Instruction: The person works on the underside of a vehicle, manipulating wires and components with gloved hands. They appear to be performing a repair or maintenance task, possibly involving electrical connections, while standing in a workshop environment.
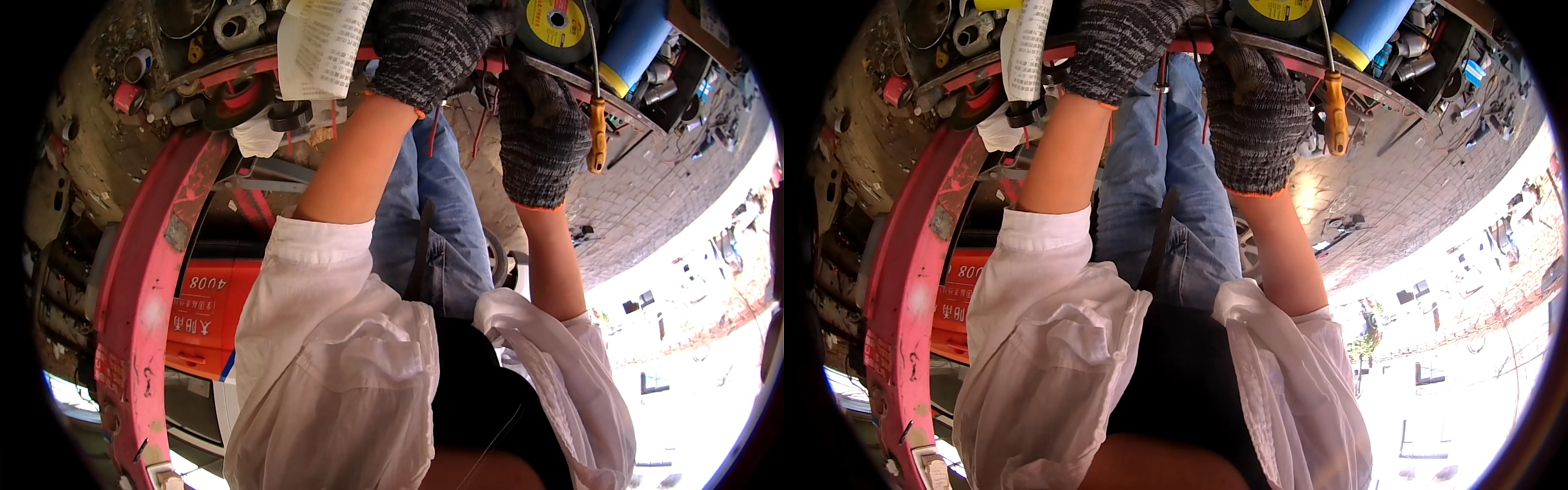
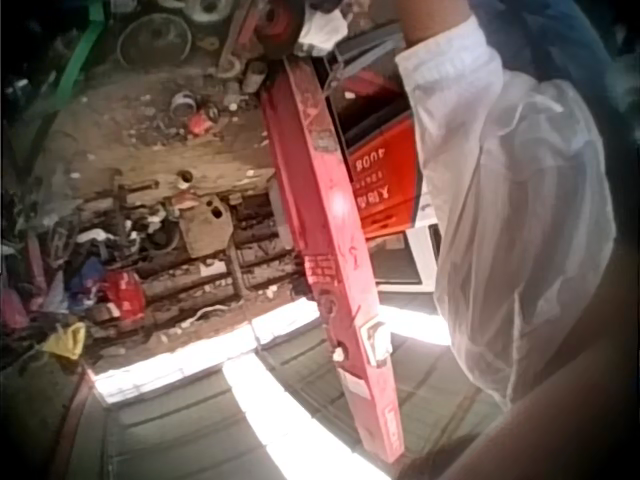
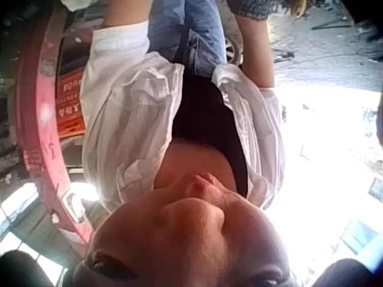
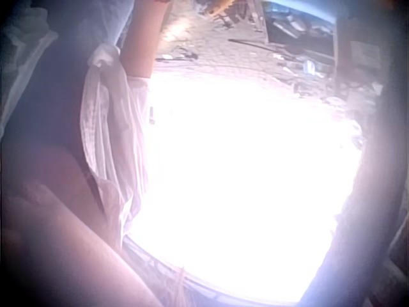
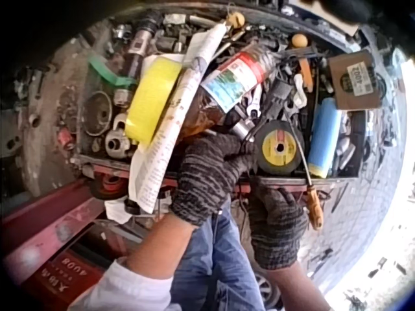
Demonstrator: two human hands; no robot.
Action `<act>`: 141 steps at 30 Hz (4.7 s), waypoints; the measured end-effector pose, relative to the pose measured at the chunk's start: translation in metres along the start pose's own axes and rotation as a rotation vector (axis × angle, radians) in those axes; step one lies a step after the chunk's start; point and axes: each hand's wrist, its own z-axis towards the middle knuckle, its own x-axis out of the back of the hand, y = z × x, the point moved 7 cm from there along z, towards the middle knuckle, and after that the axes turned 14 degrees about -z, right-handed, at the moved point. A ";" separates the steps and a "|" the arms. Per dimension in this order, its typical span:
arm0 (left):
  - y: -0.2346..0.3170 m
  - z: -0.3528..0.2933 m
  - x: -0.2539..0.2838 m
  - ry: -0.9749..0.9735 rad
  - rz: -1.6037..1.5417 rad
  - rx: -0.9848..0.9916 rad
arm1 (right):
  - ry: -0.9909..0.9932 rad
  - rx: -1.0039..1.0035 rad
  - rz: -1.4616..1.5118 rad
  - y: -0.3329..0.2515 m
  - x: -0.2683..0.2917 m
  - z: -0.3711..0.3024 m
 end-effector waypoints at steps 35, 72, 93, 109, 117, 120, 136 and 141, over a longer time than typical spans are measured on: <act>-0.004 0.003 0.002 0.141 -0.257 0.122 | 0.093 0.000 0.003 -0.001 0.004 -0.005; -0.009 0.010 0.004 0.010 -0.177 0.157 | -0.043 -0.107 0.160 -0.001 0.002 0.001; -0.001 0.008 0.003 -0.178 -0.151 0.213 | -0.016 -0.075 0.090 -0.005 0.005 0.000; -0.006 0.007 0.003 -0.166 -0.197 0.247 | 0.054 -0.033 0.195 0.002 -0.005 -0.005; -0.006 0.007 0.001 -0.154 -0.184 0.241 | 0.040 -0.025 0.132 -0.002 0.000 -0.002; -0.006 0.007 0.002 -0.141 -0.255 0.273 | 0.018 -0.087 0.249 0.000 -0.002 -0.001; -0.024 0.006 -0.003 -0.026 -0.414 0.290 | 0.085 -0.165 0.215 -0.006 -0.001 0.001; -0.019 0.004 0.002 -0.007 -0.287 0.268 | 0.165 -0.086 0.204 -0.007 -0.006 -0.002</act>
